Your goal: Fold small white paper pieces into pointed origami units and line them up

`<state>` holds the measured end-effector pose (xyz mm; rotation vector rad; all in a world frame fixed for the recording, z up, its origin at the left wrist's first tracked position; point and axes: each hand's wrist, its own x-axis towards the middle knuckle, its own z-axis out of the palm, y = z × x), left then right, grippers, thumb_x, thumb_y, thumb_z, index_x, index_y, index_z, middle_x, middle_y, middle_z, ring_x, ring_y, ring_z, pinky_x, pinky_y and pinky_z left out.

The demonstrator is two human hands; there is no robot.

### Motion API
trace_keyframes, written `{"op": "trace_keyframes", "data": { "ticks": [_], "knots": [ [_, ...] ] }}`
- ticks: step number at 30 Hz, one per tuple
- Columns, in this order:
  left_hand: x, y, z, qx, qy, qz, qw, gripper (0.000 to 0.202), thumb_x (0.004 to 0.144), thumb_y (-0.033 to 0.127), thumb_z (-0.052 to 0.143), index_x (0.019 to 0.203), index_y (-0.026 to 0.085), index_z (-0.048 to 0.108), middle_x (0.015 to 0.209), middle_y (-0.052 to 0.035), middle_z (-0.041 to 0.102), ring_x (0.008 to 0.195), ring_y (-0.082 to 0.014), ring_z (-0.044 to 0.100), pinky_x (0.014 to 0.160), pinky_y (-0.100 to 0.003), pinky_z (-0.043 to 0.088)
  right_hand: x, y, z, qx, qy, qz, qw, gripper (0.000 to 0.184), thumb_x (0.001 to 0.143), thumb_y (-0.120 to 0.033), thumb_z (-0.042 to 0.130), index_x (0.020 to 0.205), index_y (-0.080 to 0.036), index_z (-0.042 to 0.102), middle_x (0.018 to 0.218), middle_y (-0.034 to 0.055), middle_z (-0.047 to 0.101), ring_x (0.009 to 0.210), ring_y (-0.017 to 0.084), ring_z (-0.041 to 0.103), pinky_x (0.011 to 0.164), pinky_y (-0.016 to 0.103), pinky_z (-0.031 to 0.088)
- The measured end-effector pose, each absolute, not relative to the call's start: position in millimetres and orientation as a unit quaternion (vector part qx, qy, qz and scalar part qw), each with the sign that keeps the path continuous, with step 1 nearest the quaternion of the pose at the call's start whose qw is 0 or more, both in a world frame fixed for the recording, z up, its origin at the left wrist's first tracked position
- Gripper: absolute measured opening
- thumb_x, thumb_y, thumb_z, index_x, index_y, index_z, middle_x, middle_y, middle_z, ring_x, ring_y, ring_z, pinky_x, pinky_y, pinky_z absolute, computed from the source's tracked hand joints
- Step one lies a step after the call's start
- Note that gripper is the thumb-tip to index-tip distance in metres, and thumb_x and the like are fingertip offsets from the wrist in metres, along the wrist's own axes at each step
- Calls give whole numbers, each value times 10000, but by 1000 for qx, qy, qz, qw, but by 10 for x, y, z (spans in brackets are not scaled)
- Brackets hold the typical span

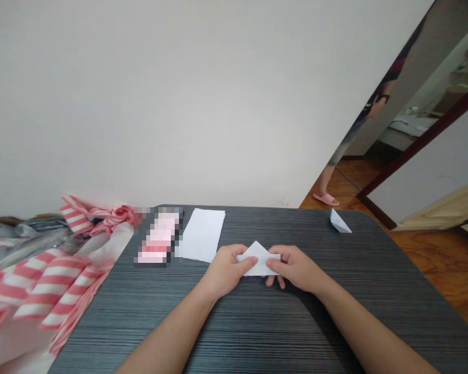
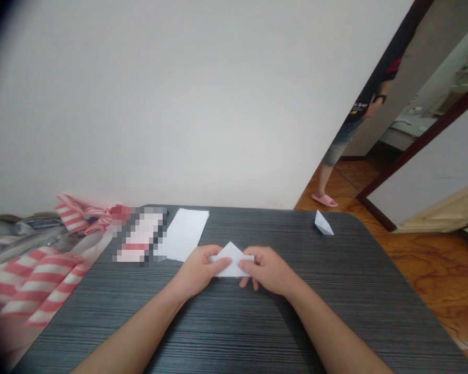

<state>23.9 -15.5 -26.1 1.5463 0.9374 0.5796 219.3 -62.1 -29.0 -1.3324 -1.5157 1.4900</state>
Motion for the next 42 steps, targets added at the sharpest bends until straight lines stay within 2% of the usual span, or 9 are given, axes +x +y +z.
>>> {"op": "trace_keyframes", "data": {
  "ticks": [6, 11, 20, 29, 37, 40, 42],
  "knots": [
    [231, -172, -238, 685, 392, 236, 567, 260, 793, 379, 543, 793, 140, 647, 710, -20, 616, 624, -126, 516, 546, -211, 366, 2131, -615, -269, -512, -564, 566, 315, 194, 840, -303, 534, 789, -126, 592, 635, 44, 681, 437, 91, 535, 407, 183, 404],
    [238, -150, -228, 644, 381, 240, 619, 247, 812, 359, 519, 816, 132, 616, 602, -1, 571, 532, -106, 477, 497, -203, 353, 2179, -604, -294, -504, -564, 561, 337, 210, 847, -314, 524, 785, -124, 589, 657, 54, 683, 492, 120, 585, 424, 201, 434],
    [222, -116, -263, 603, 376, 273, 648, 226, 819, 333, 516, 805, 126, 607, 603, -17, 600, 539, -111, 502, 533, -216, 384, 2256, -602, -313, -504, -546, 569, 353, 301, 858, -393, 497, 774, -114, 571, 717, 80, 687, 569, 161, 654, 397, 200, 440],
    [214, -85, -338, 586, 387, 314, 639, 251, 820, 369, 513, 850, 132, 591, 595, -2, 576, 549, -115, 510, 548, -222, 394, 2281, -599, -322, -511, -539, 562, 363, 352, 858, -435, 486, 765, -107, 572, 711, 90, 691, 544, 146, 646, 389, 195, 430],
    [229, -102, -293, 579, 390, 321, 640, 179, 788, 290, 559, 904, 153, 553, 632, 33, 514, 543, -83, 449, 502, -188, 320, 2281, -598, -369, -492, -539, 583, 357, 361, 867, -452, 460, 776, -118, 562, 692, 78, 683, 515, 140, 628, 386, 202, 423],
    [234, -107, -296, 578, 387, 325, 641, 212, 797, 275, 543, 975, 162, 519, 618, 44, 481, 546, -87, 443, 513, -193, 324, 2315, -601, -385, -515, -540, 544, 383, 372, 914, -434, 360, 961, -130, 569, 690, 56, 668, 439, 110, 565, 392, 216, 429],
    [238, -114, -279, 582, 381, 323, 641, 245, 805, 270, 530, 1026, 169, 496, 618, 49, 465, 553, -92, 445, 523, -200, 337, 2323, -610, -359, -526, -560, 490, 412, 338, 923, -376, 362, 1168, -185, 495, 898, 78, 668, 514, 114, 590, 463, 248, 479]
  ]
}}
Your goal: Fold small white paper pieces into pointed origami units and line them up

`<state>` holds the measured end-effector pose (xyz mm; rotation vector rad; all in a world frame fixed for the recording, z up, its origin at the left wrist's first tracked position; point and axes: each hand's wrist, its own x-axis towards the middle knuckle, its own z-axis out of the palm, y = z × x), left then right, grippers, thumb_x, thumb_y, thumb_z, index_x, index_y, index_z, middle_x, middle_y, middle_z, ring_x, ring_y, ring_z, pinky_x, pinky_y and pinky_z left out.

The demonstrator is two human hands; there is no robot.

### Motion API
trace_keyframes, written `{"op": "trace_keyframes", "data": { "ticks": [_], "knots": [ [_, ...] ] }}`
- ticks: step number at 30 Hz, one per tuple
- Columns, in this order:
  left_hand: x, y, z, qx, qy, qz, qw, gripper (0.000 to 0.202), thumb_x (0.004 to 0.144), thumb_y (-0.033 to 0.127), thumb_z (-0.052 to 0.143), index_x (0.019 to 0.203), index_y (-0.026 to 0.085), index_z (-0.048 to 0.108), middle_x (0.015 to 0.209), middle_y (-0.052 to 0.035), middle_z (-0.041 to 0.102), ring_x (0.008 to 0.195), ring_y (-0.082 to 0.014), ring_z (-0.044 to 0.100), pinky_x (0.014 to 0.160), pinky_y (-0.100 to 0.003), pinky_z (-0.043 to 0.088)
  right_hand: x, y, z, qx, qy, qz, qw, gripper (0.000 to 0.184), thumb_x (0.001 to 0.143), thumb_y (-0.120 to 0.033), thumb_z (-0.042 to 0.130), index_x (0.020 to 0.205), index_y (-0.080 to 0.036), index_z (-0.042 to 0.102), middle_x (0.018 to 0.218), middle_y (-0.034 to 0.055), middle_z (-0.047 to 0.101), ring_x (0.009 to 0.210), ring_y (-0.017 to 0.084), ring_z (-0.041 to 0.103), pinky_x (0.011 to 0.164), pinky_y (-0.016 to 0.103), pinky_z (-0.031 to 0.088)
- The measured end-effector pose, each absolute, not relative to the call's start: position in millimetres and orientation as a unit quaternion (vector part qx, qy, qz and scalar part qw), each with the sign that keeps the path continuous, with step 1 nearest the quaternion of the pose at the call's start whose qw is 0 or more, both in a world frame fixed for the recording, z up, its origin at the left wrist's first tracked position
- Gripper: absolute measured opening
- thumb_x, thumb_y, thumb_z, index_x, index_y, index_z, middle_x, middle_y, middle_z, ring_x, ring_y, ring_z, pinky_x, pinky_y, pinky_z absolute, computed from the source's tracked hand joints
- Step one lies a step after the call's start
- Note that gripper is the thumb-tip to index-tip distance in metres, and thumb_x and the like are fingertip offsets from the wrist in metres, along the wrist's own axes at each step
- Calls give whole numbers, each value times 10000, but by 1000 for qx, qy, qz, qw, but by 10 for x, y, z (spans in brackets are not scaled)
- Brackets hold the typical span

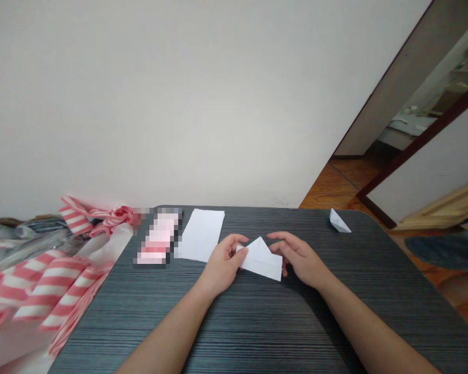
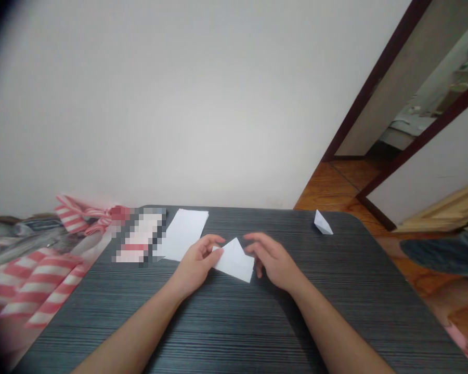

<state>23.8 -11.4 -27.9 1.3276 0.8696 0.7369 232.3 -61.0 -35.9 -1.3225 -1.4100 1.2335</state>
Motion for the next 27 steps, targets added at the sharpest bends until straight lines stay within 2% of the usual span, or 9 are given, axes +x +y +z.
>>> {"op": "trace_keyframes", "data": {
  "ticks": [2, 4, 5, 7, 11, 15, 19, 24, 27],
  "knots": [
    [239, -123, -250, 593, 377, 319, 637, 258, 813, 269, 516, 1051, 173, 485, 619, 51, 451, 553, -94, 436, 521, -204, 337, 2308, -621, -305, -511, -627, 420, 412, 308, 905, -285, 427, 1200, -236, 502, 1190, 97, 564, 852, 169, 626, 726, 323, 510],
    [237, -133, -225, 607, 372, 310, 631, 263, 819, 269, 506, 1064, 176, 484, 622, 50, 443, 552, -94, 424, 515, -205, 328, 2277, -630, -243, -475, -695, 365, 398, 247, 882, -232, 471, 1103, -243, 581, 1366, 76, 404, 1195, 233, 441, 934, 386, 409],
    [235, -137, -218, 614, 369, 305, 627, 265, 822, 269, 503, 1069, 176, 485, 626, 49, 442, 554, -94, 421, 515, -205, 324, 2260, -633, -215, -464, -705, 349, 406, 241, 880, -212, 472, 1089, -245, 587, 1390, 70, 368, 1238, 236, 391, 957, 396, 386],
    [233, -144, -216, 631, 365, 298, 616, 273, 823, 269, 501, 1081, 179, 491, 636, 45, 443, 565, -96, 423, 520, -207, 324, 2233, -632, -174, -446, -722, 340, 405, 209, 877, -185, 472, 1024, -241, 610, 1395, 68, 351, 1215, 229, 414, 967, 404, 375],
    [248, -158, -224, 655, 362, 293, 595, 281, 809, 258, 521, 1079, 180, 512, 703, 16, 517, 625, -111, 474, 569, -219, 367, 2217, -626, -132, -452, -729, 312, 408, 130, 865, -201, 496, 889, -224, 621, 1319, 75, 441, 1185, 242, 437, 973, 424, 359],
    [264, -171, -189, 668, 349, 294, 587, 245, 798, 249, 534, 1027, 165, 555, 883, -49, 606, 741, -140, 534, 651, -242, 410, 2223, -625, -131, -475, -718, 312, 401, 107, 868, -239, 493, 866, -214, 597, 1094, 78, 599, 1062, 232, 522, 925, 385, 393],
    [232, -163, -140, 684, 342, 278, 581, 238, 848, 321, 460, 905, 149, 615, 756, -29, 599, 687, -140, 527, 635, -244, 403, 2230, -625, -152, -509, -702, 336, 368, 169, 877, -272, 472, 915, -199, 620, 855, 50, 641, 781, 187, 582, 726, 301, 453],
    [186, -148, -144, 669, 340, 283, 597, 436, 899, 416, 310, 897, 126, 636, 717, -35, 584, 655, -140, 508, 612, -241, 387, 2236, -616, -183, -494, -724, 348, 331, 250, 854, -249, 495, 1053, -215, 643, 912, 51, 653, 772, 179, 576, 669, 273, 437],
    [197, -160, -175, 675, 350, 263, 593, 341, 842, 422, 448, 856, 134, 630, 680, -18, 564, 618, -126, 475, 565, -219, 356, 2231, -613, -235, -516, -704, 364, 325, 283, 828, -257, 528, 1093, -220, 622, 911, 45, 642, 702, 158, 559, 593, 249, 423]
  ]
}}
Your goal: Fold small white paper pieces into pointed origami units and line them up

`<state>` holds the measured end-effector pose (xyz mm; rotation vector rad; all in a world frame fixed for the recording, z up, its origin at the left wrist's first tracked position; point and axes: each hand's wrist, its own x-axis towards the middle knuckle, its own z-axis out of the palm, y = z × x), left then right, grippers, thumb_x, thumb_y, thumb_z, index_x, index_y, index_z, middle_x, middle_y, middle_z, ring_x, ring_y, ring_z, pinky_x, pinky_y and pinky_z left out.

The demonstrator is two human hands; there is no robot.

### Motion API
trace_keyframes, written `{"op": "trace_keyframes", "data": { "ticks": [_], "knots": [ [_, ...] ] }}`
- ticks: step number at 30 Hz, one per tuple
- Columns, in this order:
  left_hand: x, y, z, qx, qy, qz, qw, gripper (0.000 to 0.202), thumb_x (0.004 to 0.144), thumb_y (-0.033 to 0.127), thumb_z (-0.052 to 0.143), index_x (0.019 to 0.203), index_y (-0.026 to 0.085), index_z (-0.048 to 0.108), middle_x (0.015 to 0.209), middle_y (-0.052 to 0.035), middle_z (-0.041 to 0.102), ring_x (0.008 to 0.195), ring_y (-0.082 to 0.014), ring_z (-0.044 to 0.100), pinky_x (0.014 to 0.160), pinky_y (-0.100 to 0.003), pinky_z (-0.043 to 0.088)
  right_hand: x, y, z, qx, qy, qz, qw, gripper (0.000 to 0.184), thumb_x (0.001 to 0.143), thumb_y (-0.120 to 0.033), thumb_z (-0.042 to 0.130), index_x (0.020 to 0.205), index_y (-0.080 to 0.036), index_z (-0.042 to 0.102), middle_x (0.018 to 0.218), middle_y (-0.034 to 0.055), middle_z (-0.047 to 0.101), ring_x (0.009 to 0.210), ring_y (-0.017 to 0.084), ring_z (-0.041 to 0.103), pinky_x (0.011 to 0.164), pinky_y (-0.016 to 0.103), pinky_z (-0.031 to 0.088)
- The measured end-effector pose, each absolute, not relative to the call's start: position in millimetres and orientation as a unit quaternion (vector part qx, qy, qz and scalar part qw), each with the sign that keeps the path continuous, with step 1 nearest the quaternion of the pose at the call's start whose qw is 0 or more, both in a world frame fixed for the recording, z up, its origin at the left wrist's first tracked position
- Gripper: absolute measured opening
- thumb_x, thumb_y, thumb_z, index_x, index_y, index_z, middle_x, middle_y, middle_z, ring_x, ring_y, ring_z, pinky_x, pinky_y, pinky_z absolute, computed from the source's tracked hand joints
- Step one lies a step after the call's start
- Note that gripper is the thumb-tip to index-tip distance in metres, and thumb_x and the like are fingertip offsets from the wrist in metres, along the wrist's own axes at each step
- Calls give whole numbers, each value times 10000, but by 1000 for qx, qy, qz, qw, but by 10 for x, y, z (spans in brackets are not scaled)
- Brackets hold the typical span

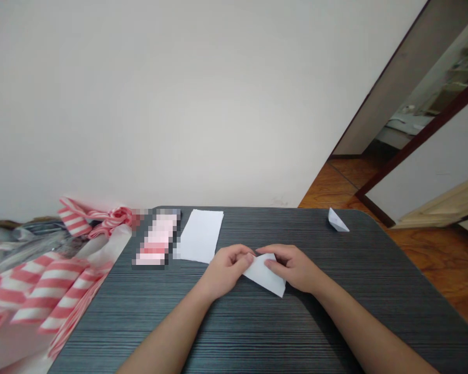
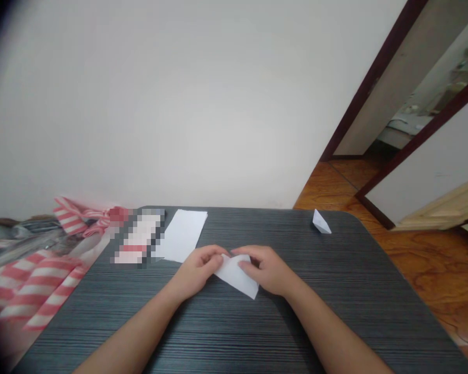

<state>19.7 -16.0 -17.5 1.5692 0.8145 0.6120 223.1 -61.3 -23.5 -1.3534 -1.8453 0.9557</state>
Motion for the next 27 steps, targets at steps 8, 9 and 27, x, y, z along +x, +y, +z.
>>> {"op": "trace_keyframes", "data": {
  "ticks": [8, 9, 27],
  "knots": [
    [223, -146, -252, 639, 400, 287, 591, 223, 816, 372, 495, 819, 158, 555, 554, 39, 482, 501, -95, 436, 476, -197, 305, 2254, -596, -330, -545, -630, 416, 365, 251, 849, -326, 522, 1062, -195, 542, 723, 0, 595, 590, 129, 517, 528, 231, 386],
    [221, -142, -258, 636, 402, 288, 592, 222, 817, 373, 495, 829, 158, 553, 554, 38, 488, 503, -97, 447, 479, -198, 313, 2263, -591, -325, -552, -632, 411, 355, 219, 850, -335, 520, 1008, -190, 562, 736, 6, 611, 600, 133, 527, 535, 234, 390],
    [221, -182, -108, 738, 366, 221, 523, 230, 808, 335, 515, 831, 142, 638, 770, -22, 631, 704, -150, 545, 603, -220, 379, 2174, -603, -279, -550, -630, 457, 303, 163, 838, -318, 535, 866, -173, 602, 571, -10, 598, 436, 109, 536, 391, 188, 375]
  ]
}}
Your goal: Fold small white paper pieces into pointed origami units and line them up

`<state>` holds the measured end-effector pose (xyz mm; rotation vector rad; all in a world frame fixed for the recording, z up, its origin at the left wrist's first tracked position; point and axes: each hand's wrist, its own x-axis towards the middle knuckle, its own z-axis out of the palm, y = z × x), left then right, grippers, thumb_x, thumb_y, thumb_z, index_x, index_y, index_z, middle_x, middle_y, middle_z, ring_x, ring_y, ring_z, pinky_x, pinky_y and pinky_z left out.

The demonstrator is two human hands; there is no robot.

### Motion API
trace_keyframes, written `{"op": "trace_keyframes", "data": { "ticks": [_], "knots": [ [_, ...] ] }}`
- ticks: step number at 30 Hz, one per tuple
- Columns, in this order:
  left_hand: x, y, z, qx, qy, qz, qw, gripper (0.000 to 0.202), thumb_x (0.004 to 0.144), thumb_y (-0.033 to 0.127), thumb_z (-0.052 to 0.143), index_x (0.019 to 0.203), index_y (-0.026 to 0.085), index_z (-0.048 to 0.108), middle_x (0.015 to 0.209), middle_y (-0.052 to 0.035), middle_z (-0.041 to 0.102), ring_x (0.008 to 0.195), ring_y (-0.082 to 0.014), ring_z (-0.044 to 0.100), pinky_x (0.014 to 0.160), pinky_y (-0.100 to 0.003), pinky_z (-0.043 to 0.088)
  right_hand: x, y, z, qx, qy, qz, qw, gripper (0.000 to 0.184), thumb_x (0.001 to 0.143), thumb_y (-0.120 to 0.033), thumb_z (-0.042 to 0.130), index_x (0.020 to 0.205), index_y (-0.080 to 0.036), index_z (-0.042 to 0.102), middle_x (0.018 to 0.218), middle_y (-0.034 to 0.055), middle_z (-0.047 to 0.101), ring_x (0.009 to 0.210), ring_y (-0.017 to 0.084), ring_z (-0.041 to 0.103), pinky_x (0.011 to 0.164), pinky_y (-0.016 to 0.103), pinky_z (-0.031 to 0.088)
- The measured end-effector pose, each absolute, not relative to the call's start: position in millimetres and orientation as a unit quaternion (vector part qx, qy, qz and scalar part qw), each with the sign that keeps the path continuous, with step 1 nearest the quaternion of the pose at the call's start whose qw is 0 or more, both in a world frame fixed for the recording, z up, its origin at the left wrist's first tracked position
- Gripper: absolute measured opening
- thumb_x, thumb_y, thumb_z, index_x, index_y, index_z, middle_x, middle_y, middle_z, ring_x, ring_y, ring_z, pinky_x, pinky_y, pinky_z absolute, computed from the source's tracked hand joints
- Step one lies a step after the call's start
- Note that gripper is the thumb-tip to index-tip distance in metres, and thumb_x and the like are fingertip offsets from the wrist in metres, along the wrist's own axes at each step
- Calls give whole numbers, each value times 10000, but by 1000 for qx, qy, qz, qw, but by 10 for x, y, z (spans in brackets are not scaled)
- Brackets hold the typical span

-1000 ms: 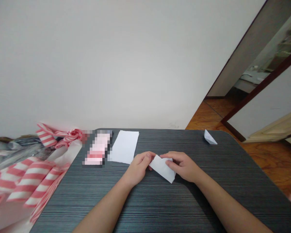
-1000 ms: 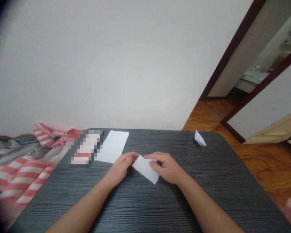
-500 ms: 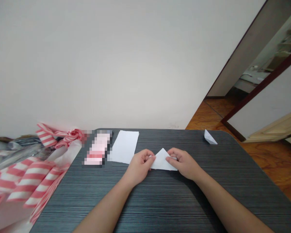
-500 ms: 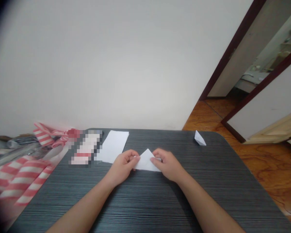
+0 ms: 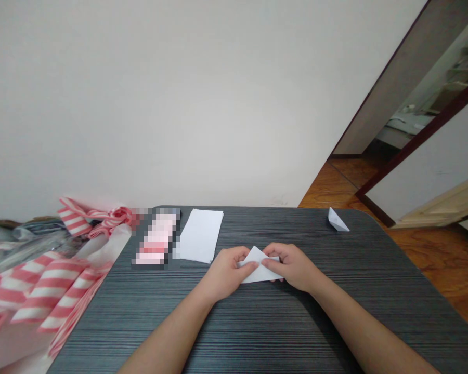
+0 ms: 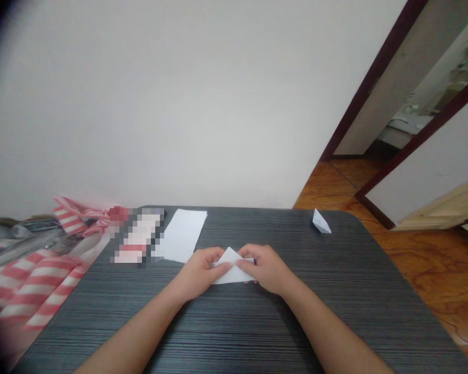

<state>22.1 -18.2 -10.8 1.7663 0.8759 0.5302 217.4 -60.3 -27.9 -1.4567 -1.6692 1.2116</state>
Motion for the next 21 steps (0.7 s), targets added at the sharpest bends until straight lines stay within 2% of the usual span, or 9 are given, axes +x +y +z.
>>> {"op": "trace_keyframes", "data": {
  "ticks": [3, 6, 8, 10, 11, 13, 15, 18, 21],
  "knots": [
    [218, -183, -119, 741, 362, 217, 523, 238, 812, 345, 511, 820, 144, 639, 755, -15, 618, 695, -143, 531, 597, -217, 370, 2153, -598, -299, -546, -623, 472, 303, 161, 837, -320, 539, 871, -171, 592, 570, -10, 596, 433, 110, 544, 385, 184, 377],
    [210, -175, -158, 720, 361, 221, 550, 227, 818, 328, 503, 826, 140, 630, 755, -15, 610, 689, -139, 524, 590, -215, 371, 2164, -608, -324, -530, -611, 492, 323, 188, 852, -310, 522, 990, -188, 558, 643, -4, 614, 474, 116, 569, 395, 185, 395],
    [204, -164, -191, 695, 367, 232, 574, 225, 820, 327, 502, 834, 134, 617, 751, -16, 603, 673, -135, 517, 578, -213, 372, 2200, -627, -331, -521, -614, 478, 352, 217, 888, -285, 462, 1077, -202, 526, 688, 2, 618, 506, 113, 567, 430, 195, 418],
    [200, -152, -217, 673, 371, 243, 592, 225, 819, 331, 508, 846, 132, 608, 759, -19, 600, 668, -132, 513, 577, -214, 372, 2249, -647, -319, -509, -638, 440, 374, 228, 922, -246, 381, 1076, -204, 544, 734, 16, 623, 521, 102, 543, 492, 214, 445],
    [200, -147, -225, 664, 372, 248, 599, 225, 817, 334, 512, 846, 131, 605, 759, -19, 599, 663, -129, 510, 576, -213, 371, 2272, -654, -305, -496, -662, 424, 369, 246, 928, -221, 360, 1052, -204, 572, 812, 35, 635, 532, 94, 536, 535, 228, 460],
    [203, -141, -234, 648, 369, 256, 616, 223, 815, 335, 520, 843, 129, 599, 750, -17, 593, 645, -122, 501, 566, -211, 364, 2306, -659, -262, -461, -708, 395, 363, 290, 919, -167, 349, 1027, -214, 615, 1097, 73, 585, 570, 79, 537, 581, 245, 475],
    [207, -139, -235, 635, 364, 261, 630, 217, 813, 331, 525, 837, 127, 593, 733, -13, 585, 623, -114, 490, 553, -207, 355, 2316, -650, -214, -431, -753, 364, 340, 340, 894, -106, 369, 1078, -235, 624, 1202, 73, 524, 761, 120, 580, 690, 271, 482],
    [214, -141, -236, 634, 361, 259, 633, 212, 816, 324, 522, 852, 127, 590, 742, -17, 590, 634, -117, 498, 564, -212, 364, 2302, -625, -170, -400, -792, 329, 323, 362, 859, -69, 442, 1122, -243, 619, 1159, 68, 540, 1015, 176, 532, 857, 316, 431],
    [217, -141, -240, 660, 369, 253, 604, 211, 822, 328, 510, 850, 135, 591, 775, -27, 604, 682, -136, 523, 588, -223, 375, 2293, -607, -178, -392, -801, 326, 315, 319, 854, -100, 502, 1114, -235, 629, 1116, 68, 557, 998, 169, 541, 841, 293, 431]
  ]
}}
